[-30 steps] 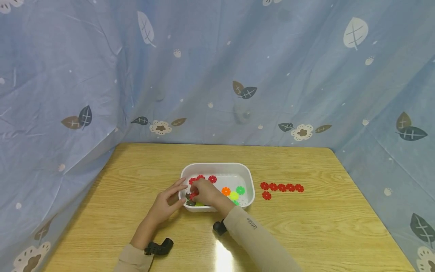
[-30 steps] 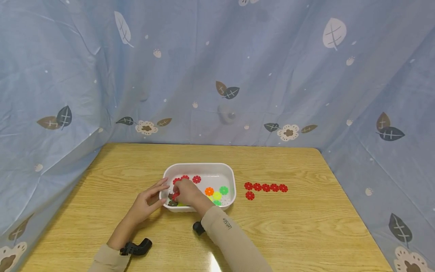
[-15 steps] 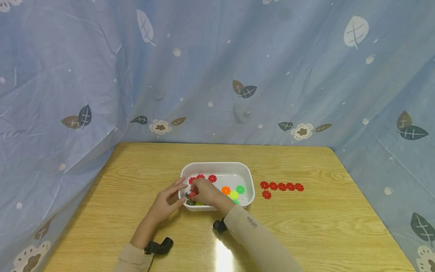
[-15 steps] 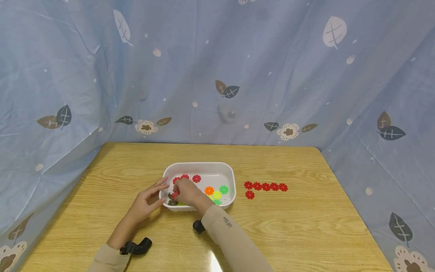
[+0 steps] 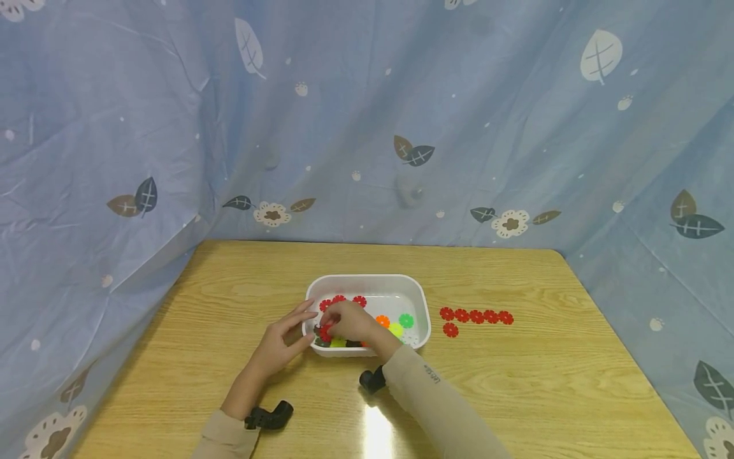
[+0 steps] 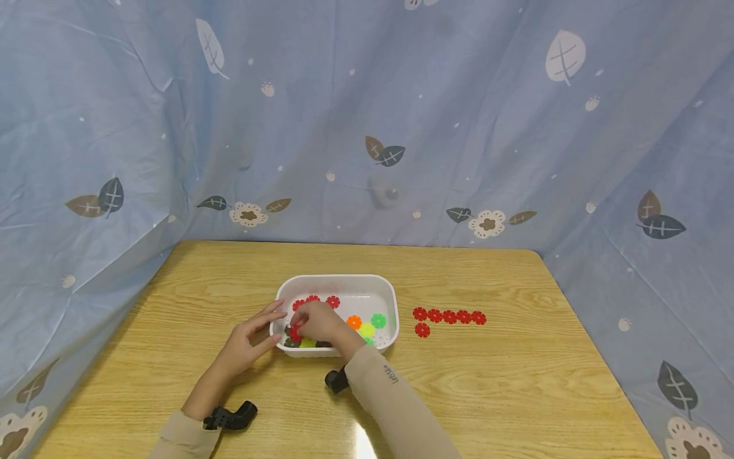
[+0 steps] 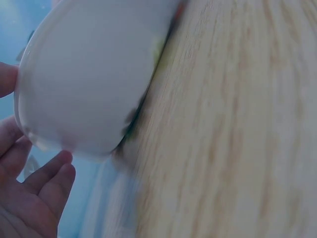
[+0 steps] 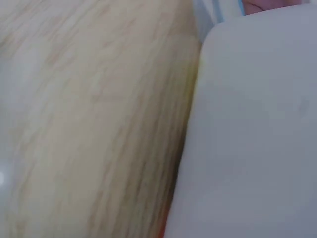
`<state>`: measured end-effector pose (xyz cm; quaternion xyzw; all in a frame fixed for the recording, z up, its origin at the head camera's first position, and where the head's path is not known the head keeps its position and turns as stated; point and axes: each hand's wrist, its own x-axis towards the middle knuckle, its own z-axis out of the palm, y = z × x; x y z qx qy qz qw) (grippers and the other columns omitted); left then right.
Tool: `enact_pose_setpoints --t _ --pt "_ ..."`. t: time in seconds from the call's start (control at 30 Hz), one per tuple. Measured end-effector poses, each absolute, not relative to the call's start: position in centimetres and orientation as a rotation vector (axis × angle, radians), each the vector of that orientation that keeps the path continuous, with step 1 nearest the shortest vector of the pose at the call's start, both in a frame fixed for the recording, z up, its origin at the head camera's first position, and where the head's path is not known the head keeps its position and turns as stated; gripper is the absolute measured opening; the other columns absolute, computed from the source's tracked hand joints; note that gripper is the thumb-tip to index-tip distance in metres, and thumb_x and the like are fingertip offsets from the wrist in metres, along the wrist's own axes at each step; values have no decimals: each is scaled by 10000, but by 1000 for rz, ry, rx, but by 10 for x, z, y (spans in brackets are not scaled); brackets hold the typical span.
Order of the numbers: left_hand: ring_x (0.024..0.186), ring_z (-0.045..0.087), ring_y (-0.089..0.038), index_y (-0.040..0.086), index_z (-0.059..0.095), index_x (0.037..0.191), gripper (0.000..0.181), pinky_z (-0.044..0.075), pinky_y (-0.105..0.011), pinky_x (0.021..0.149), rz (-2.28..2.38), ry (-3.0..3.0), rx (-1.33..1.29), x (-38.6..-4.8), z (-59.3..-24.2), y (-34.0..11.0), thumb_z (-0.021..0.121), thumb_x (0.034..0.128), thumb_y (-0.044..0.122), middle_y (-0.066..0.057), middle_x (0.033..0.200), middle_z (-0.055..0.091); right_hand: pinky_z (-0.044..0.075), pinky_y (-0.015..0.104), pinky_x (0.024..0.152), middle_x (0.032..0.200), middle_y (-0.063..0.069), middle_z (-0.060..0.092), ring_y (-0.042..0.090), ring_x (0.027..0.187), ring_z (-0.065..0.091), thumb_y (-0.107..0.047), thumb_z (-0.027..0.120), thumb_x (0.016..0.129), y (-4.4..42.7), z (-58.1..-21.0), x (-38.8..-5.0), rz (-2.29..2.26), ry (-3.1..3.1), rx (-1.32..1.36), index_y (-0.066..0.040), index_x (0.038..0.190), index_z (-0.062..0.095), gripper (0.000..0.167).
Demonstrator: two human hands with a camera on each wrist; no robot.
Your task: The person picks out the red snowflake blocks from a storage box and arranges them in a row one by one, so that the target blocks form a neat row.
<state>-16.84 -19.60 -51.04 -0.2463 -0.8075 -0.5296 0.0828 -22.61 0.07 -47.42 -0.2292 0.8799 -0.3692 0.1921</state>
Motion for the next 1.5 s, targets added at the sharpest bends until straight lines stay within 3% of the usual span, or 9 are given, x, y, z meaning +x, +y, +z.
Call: enact_pose_setpoints --t 0.07,0.17,0.4,0.57,0.77,0.97,1.13,1.5 --pt "1401 334 -172 20 594 1240 381 319 -92 1038 -1582 -2399 -753 -169 -511 -197 666 868 58 -169 1463 422 497 227 705 852 -36 652 112 768 558 -47 674 832 2 -473 -227 -1076 2441 -630 -134 953 719 156" --pt "1388 349 -281 -17 590 1229 376 309 -83 1039 -1557 -2411 -758 -165 -501 -194 661 862 30 -221 1446 421 507 237 718 868 -36 658 119 785 565 -66 671 843 4 -472 -227 -1144 2414 -622 -132 964 721 148" --pt "1387 345 -282 45 608 1226 369 310 -81 1036 -1557 -2429 -711 -167 -507 -193 670 862 56 -131 1467 429 519 226 690 864 -6 642 122 755 558 -42 660 830 8 -470 -228 -1366 2362 -511 -109 1009 728 203" --pt "1341 337 -435 -37 598 1203 359 312 -86 1027 -1581 -2432 -708 -157 -488 -187 656 851 -5 -228 1442 423 539 230 683 872 38 657 118 729 571 -29 657 830 13 -467 -227 -1493 2338 -455 -71 1009 728 197" --pt "1339 338 -437 -50 596 1196 352 319 -101 1027 -1575 -2466 -700 -152 -476 -186 654 852 -4 -238 1440 420 545 234 732 984 100 702 115 822 612 -24 661 832 23 -461 -226 -1574 2323 -412 -48 1042 723 221" --pt "1340 332 -439 -14 604 1197 360 320 -107 1029 -1606 -2449 -692 -152 -476 -185 658 841 -24 -241 1437 422 563 344 807 1090 220 659 119 835 621 -31 640 863 42 -456 -224 -1688 2269 -378 20 1107 679 253" --pt "1333 329 -457 -12 601 1198 367 329 -104 1025 -1619 -2434 -712 -153 -475 -185 654 836 -44 -264 1433 413 546 449 852 1078 193 663 133 844 641 -37 627 881 62 -453 -220 -1790 2242 -353 13 1118 669 245" --pt "1337 325 -449 -52 596 1192 364 321 -107 1027 -1607 -2435 -710 -155 -477 -187 658 834 -42 -271 1428 416 551 276 801 1081 189 628 139 881 598 -61 645 877 97 -436 -208 -1884 2325 -333 12 1137 660 271"
